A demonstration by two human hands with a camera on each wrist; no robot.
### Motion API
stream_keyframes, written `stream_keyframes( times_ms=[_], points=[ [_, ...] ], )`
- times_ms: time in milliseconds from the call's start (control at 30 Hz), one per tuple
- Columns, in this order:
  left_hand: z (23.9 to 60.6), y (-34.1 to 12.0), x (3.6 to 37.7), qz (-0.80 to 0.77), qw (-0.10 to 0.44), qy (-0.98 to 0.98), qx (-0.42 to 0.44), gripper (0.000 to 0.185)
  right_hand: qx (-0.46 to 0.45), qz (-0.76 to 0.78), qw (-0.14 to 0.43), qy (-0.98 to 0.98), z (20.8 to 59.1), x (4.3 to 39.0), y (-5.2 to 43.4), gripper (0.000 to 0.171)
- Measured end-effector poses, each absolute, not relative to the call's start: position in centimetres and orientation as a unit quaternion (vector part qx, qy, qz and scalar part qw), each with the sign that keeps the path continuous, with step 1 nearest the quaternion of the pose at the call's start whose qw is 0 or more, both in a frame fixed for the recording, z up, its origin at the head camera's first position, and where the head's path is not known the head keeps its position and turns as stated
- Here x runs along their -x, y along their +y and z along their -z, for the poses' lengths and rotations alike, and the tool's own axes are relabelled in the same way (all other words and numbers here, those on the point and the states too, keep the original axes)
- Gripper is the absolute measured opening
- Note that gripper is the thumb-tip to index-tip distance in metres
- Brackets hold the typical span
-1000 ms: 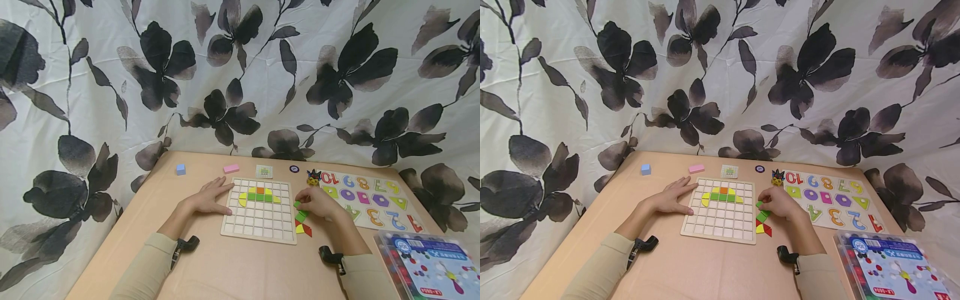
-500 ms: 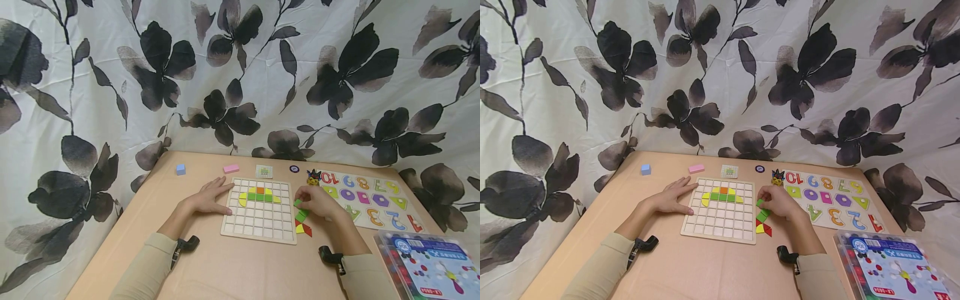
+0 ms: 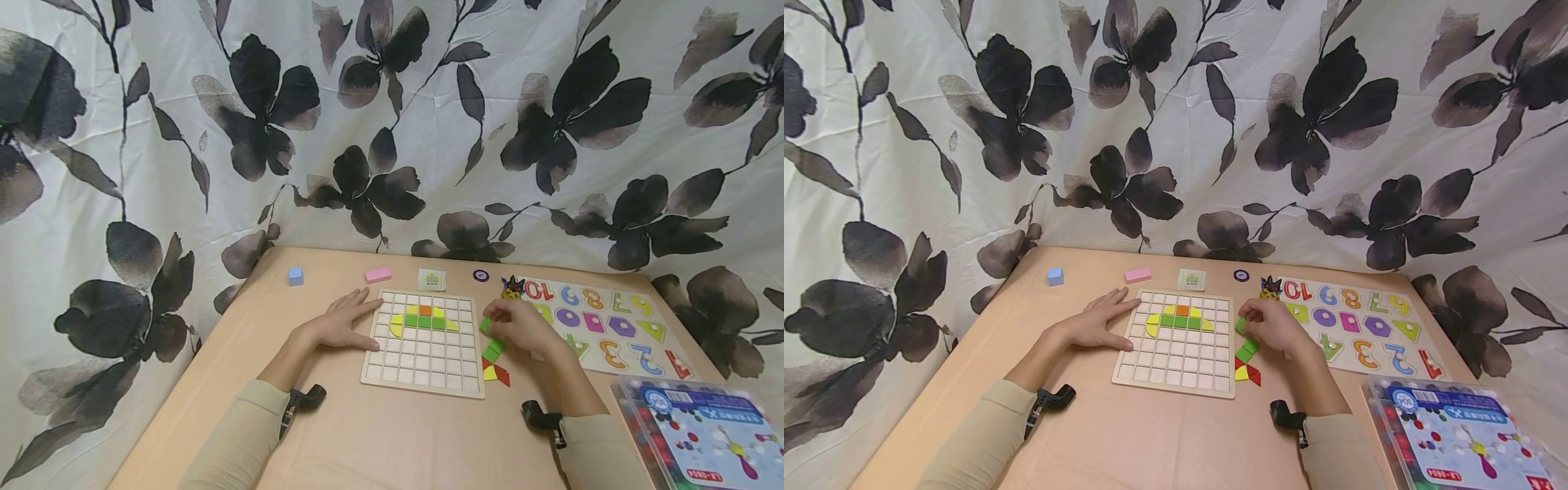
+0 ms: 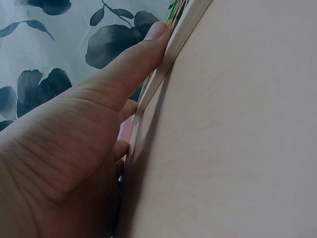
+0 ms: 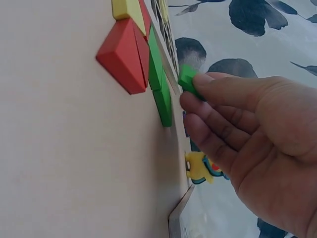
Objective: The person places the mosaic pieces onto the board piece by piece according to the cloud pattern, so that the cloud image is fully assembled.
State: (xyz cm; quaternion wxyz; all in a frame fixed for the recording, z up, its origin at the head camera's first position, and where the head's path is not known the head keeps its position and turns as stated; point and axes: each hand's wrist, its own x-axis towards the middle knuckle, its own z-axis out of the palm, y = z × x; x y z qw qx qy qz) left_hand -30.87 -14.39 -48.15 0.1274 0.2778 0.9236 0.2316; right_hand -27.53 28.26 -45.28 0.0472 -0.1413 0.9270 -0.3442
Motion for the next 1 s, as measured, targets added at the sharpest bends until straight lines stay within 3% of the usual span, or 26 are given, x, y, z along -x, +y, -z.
stream_keyframes(
  times_ms=[400,1000],
  points=[
    [48.0,-14.2,30.8,-0.230,0.126,0.923,-0.282,0.105,0.128,0.406,0.025,0.904,44.6,27.2,27.0,0.034],
    [48.0,-14.3,30.7,-0.234,0.126,0.923,-0.278,0.106,0.142,0.457,-0.015,0.878,44.2,27.1,22.6,0.026]
  ],
)
